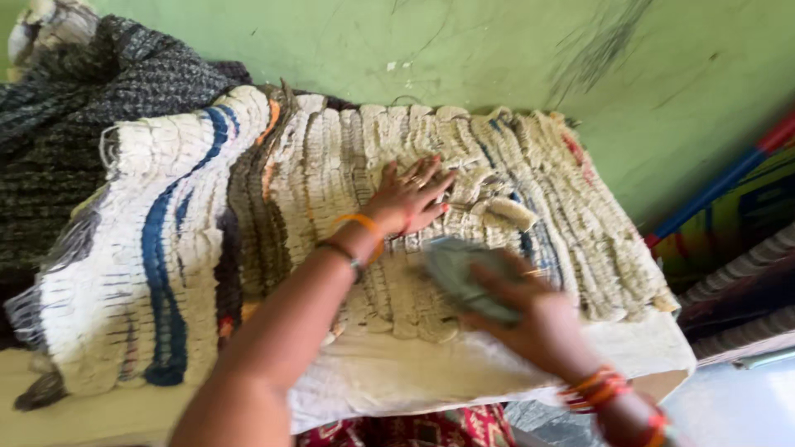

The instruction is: The person uses a brush to scrub woven mats on a surface, turning and rearranging them to clean different sections.

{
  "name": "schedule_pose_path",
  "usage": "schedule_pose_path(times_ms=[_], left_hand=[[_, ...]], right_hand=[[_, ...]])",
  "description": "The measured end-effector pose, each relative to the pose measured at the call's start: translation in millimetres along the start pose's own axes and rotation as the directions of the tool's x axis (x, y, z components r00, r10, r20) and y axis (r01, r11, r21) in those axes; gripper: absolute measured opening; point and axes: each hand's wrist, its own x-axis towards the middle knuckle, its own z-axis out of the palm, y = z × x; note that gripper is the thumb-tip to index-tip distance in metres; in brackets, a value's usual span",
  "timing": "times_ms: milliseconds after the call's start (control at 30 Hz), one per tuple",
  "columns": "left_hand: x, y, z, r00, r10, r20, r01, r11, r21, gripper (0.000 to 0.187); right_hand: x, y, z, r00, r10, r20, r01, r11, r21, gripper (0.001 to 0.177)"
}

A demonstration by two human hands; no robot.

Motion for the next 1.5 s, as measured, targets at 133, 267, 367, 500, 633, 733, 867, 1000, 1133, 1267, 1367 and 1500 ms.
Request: schedule_pose_path(times_ms=[133,267,367,500,633,733,867,1000,1133,1267,1367,1500], left_hand=[[-71.0,-11.5,-16.5,0.994,0.097,-0.042,-0.099,0.994,-0.047,0.089],[-108.5,10.6,-36.7,0.972,0.228,-0.057,-0.232,0.97,-0.076,0.123],[-111.3,22.0,-51.5,0.975,0.219,0.036,-0.217,0.976,-0.034,0.149],[-121.3,23.2,-61.0,0.981,0.193,0.023,-0.191,0.978,-0.081,0.161],[-121.6,20.7,-54.4,0.989,0.137,0.047,-0.132,0.988,-0.084,0.165],[-117.8,17.8,-43.7,0.987,0.157,0.029,-0.154,0.985,-0.081,0.164],[-115.3,13.2,-38.1,0.985,0.168,0.047,-0.165,0.985,-0.052,0.164],[-113.1,12.2,-43.1,0.983,0.179,0.039,-0.173,0.977,-0.122,0.165],[-112.9,-10.3,-67.1,0.995,-0.022,0.102,0.025,0.999,-0.029,0.154],[-128.1,-25.7,-77.2,0.947,-0.262,0.185,0.263,0.965,0.021,0.137],[-115.1,-14.2,-69.5,0.959,-0.239,0.153,0.236,0.971,0.04,0.141],[-83.8,1.0,-56.7,0.994,-0.109,-0.014,0.109,0.994,0.019,0.124]], right_hand=[[-19.6,67.4,-40.3,0.962,0.244,-0.125,-0.239,0.97,0.051,0.064],[-32.2,87.0,-55.9,0.923,0.158,-0.35,-0.258,0.93,-0.261,0.055],[-13.8,52.4,-33.8,0.915,0.192,-0.355,-0.253,0.958,-0.136,0.053],[7.9,-18.8,15.1,0.98,0.036,-0.195,-0.046,0.998,-0.044,0.058],[7.0,8.7,13.2,0.984,0.042,-0.175,-0.021,0.992,0.122,0.06],[-16.5,76.4,-17.2,0.891,0.432,-0.14,-0.383,0.88,0.281,0.064],[-31.2,122.0,-53.0,0.863,0.227,-0.452,-0.399,0.854,-0.332,0.052],[-6.8,90.3,-44.6,0.862,0.239,-0.448,-0.29,0.956,-0.047,0.042],[17.2,9.6,2.7,0.98,0.08,-0.183,-0.066,0.994,0.084,0.059],[23.6,-8.9,-3.6,0.967,0.225,-0.122,-0.218,0.974,0.068,0.061],[18.8,7.5,-11.0,0.962,0.235,-0.141,-0.225,0.971,0.082,0.059],[12.3,44.1,-6.3,0.965,0.248,-0.087,-0.208,0.922,0.325,0.059]])
